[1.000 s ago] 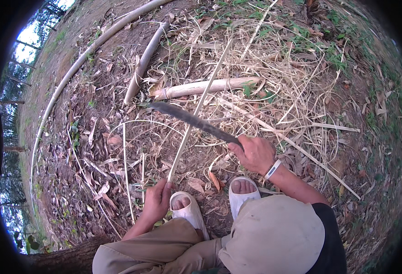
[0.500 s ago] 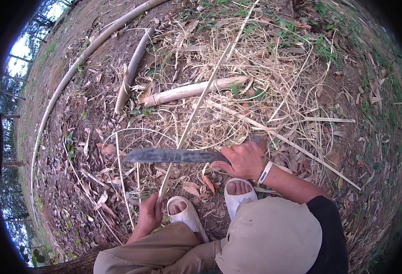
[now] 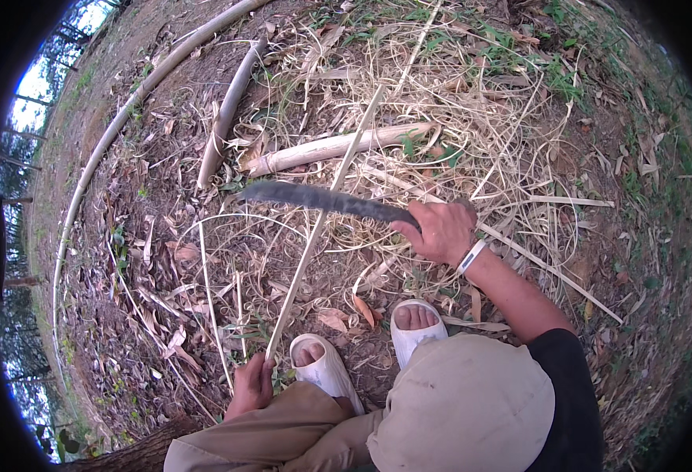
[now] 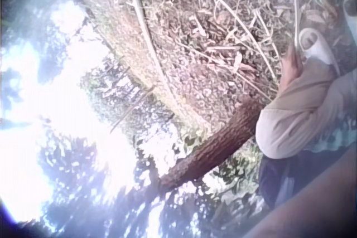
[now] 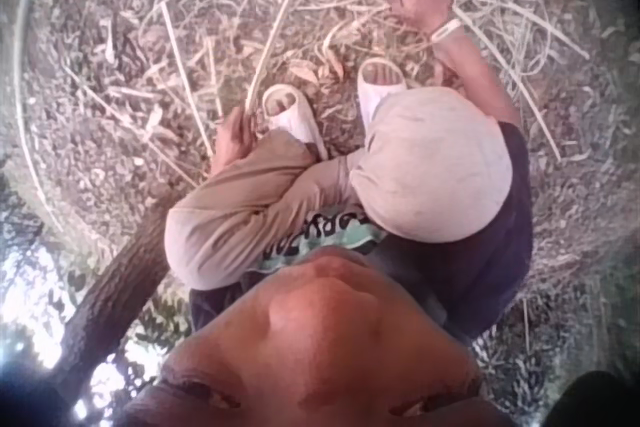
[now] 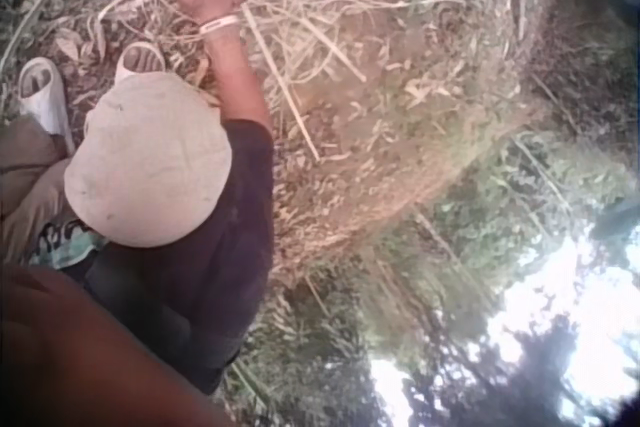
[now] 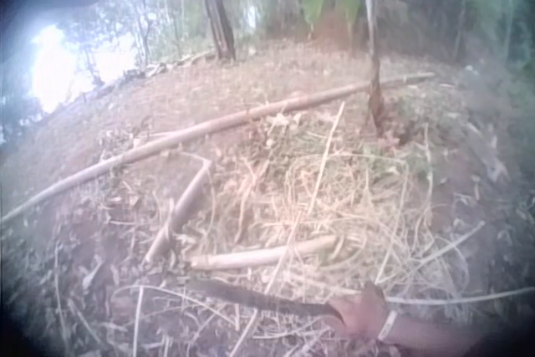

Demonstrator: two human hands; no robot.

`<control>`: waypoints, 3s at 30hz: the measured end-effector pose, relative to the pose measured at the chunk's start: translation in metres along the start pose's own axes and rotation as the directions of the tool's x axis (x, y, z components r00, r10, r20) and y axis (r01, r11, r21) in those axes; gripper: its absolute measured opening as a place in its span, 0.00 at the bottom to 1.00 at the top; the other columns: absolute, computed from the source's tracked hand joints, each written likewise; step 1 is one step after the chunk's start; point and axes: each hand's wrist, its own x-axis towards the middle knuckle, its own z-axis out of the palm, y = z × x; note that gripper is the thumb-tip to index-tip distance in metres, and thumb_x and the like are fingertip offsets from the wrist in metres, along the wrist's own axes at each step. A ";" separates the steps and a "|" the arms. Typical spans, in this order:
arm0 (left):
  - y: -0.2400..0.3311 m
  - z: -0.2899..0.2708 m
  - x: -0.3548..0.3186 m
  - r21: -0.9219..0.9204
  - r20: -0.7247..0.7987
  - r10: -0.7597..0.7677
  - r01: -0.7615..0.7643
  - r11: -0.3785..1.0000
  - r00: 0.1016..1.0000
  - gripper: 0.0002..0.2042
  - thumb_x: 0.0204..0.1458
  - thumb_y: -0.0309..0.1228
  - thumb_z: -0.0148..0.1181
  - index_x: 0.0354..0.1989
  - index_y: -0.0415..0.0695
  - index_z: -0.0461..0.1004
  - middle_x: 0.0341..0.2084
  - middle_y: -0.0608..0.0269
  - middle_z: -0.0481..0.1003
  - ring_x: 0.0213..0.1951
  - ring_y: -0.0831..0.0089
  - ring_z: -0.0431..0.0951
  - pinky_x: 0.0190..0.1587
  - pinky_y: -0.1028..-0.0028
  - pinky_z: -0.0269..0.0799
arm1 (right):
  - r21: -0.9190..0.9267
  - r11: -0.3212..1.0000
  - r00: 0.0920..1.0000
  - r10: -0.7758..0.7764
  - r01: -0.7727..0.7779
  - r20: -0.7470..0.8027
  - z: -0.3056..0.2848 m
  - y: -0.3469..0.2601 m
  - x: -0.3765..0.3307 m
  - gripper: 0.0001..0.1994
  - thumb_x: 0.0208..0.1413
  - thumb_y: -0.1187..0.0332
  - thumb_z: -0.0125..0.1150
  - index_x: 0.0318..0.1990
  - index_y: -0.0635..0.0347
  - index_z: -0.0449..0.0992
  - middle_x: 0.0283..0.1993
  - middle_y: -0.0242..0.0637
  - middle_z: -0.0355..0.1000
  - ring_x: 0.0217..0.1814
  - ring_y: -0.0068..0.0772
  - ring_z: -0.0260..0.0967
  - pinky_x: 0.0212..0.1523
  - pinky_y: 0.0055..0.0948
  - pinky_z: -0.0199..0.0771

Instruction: The person sits on the ground and uses a machete to split a long bamboo stick into thin strips. They repeatedly position the stick and strike it with the blade to separate the fibers, then set the finished strips aside.

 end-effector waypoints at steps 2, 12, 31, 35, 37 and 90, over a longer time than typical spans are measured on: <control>-0.004 0.003 -0.006 -0.006 0.030 -0.022 0.023 1.000 0.999 0.04 0.59 0.24 0.53 0.33 0.38 0.67 0.17 0.43 0.69 0.19 0.44 0.73 0.22 0.56 0.65 | -0.173 0.974 0.989 0.151 -0.149 -0.002 -0.010 0.027 0.016 0.27 0.62 0.42 0.49 0.26 0.58 0.75 0.15 0.46 0.71 0.21 0.50 0.74 0.21 0.44 0.73; -0.018 0.006 -0.046 -0.039 -0.087 -0.111 0.108 0.993 0.990 0.08 0.59 0.26 0.52 0.27 0.39 0.66 0.10 0.51 0.63 0.12 0.55 0.64 0.18 0.61 0.59 | -0.053 0.984 0.983 0.165 -0.169 -0.074 -0.009 0.040 0.013 0.27 0.61 0.41 0.49 0.27 0.58 0.73 0.16 0.44 0.71 0.19 0.49 0.72 0.25 0.47 0.71; -0.073 0.021 -0.102 0.316 -0.028 0.050 -0.038 0.948 0.998 0.10 0.55 0.33 0.60 0.38 0.41 0.69 0.20 0.46 0.72 0.23 0.45 0.74 0.26 0.51 0.68 | -0.008 0.996 0.992 0.085 -0.085 0.098 -0.017 -0.002 0.004 0.24 0.62 0.45 0.50 0.31 0.59 0.77 0.18 0.45 0.72 0.22 0.52 0.74 0.24 0.47 0.73; -0.085 0.030 -0.098 0.202 0.021 -0.154 0.147 0.968 0.988 0.09 0.53 0.31 0.59 0.39 0.41 0.69 0.20 0.49 0.72 0.24 0.49 0.75 0.27 0.53 0.69 | -0.035 0.983 0.977 0.186 -0.183 0.106 -0.010 -0.001 0.006 0.24 0.61 0.44 0.51 0.29 0.56 0.77 0.17 0.45 0.71 0.21 0.52 0.73 0.23 0.46 0.72; -0.098 0.027 -0.105 0.258 -0.010 -0.078 0.078 0.963 0.997 0.09 0.53 0.31 0.58 0.38 0.40 0.69 0.20 0.50 0.72 0.24 0.50 0.75 0.27 0.53 0.69 | 0.038 0.999 0.996 -0.031 0.028 0.080 -0.011 -0.029 0.001 0.24 0.62 0.45 0.49 0.29 0.58 0.75 0.16 0.46 0.69 0.20 0.52 0.71 0.23 0.46 0.70; 0.052 0.005 0.076 -0.908 0.284 -0.210 0.333 0.256 0.935 0.10 0.67 0.35 0.47 0.37 0.43 0.68 0.18 0.76 0.58 0.16 0.88 0.50 0.18 0.82 0.42 | 0.241 0.938 0.961 -0.270 0.248 0.065 0.020 -0.117 -0.023 0.25 0.55 0.43 0.60 0.22 0.58 0.69 0.16 0.40 0.65 0.17 0.45 0.68 0.19 0.40 0.64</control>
